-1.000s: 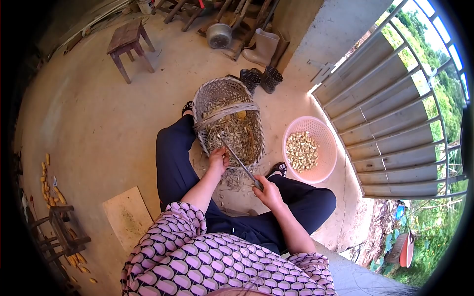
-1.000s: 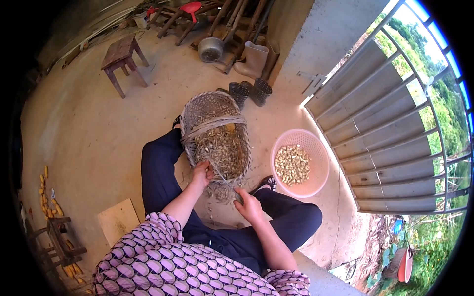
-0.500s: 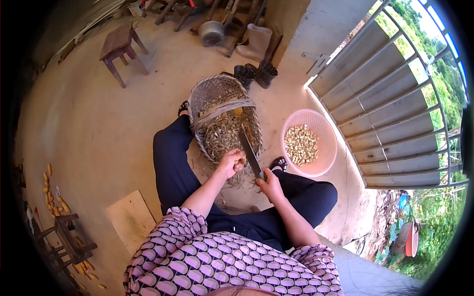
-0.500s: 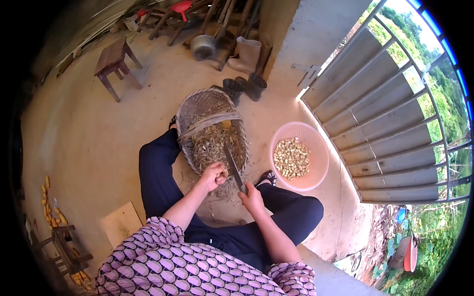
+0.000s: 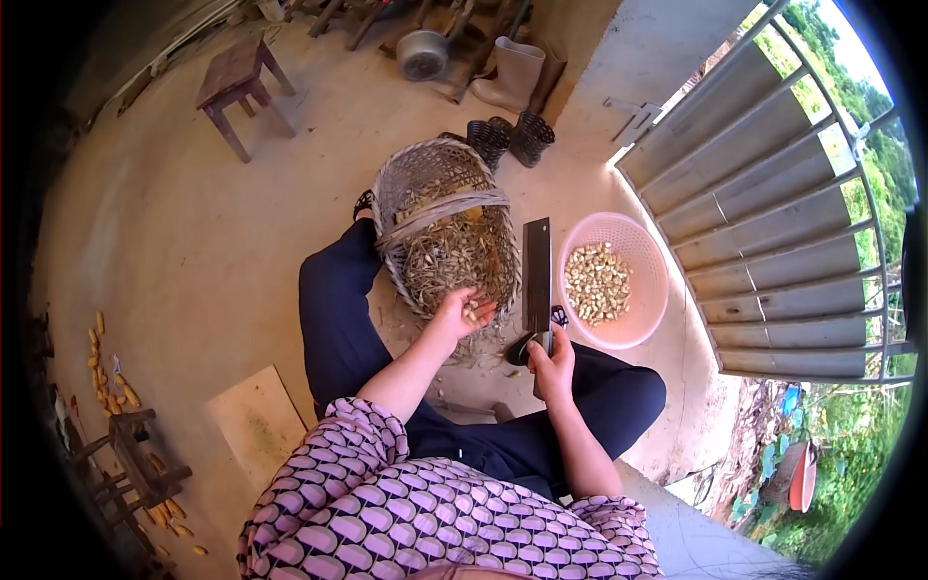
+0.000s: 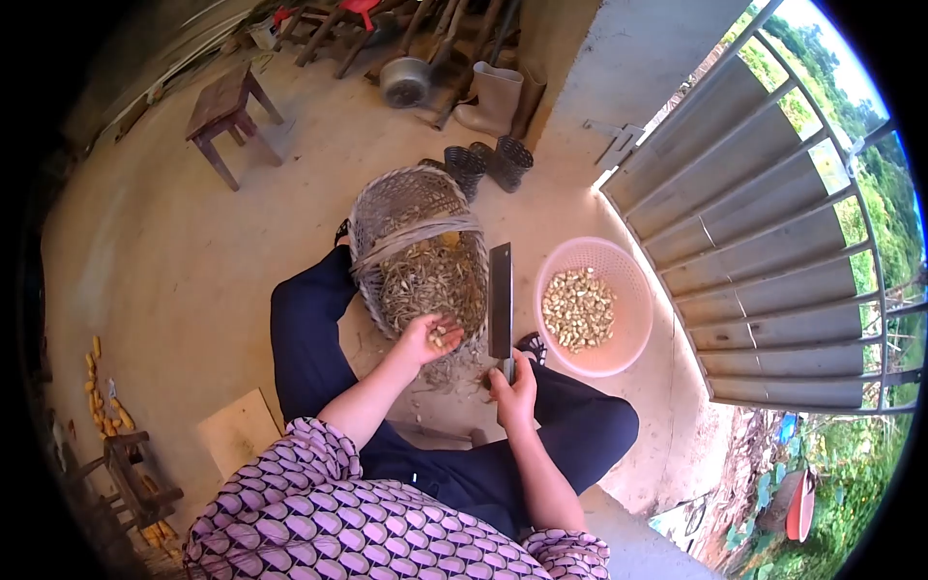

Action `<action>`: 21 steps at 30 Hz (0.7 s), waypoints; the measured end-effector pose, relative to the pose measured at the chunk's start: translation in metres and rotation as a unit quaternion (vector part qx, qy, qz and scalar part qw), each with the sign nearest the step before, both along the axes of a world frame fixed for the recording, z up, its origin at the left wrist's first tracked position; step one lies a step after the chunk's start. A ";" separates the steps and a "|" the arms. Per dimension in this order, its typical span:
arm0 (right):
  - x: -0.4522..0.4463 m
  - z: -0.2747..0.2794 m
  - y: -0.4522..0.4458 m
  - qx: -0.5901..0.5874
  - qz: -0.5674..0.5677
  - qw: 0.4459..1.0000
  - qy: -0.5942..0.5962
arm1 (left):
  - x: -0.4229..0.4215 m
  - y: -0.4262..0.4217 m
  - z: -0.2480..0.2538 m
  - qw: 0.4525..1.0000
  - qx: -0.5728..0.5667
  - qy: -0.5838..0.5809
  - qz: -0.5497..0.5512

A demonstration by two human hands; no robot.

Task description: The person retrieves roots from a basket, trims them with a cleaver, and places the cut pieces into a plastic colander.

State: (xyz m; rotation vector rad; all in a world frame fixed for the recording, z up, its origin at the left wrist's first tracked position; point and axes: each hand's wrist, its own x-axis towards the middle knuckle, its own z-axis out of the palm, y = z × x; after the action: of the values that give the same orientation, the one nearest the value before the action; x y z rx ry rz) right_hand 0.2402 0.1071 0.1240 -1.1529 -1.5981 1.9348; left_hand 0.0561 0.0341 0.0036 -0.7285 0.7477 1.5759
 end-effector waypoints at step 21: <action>0.008 0.007 0.034 0.023 -0.195 0.980 -0.024 | -0.054 0.068 -0.116 0.736 -0.223 0.623 -0.141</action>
State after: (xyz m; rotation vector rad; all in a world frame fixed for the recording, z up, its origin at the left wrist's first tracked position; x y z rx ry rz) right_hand 0.2479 0.1411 0.1312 -1.3838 -1.3109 1.6200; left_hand 0.0018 0.1025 -0.1123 0.2866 2.1586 1.4595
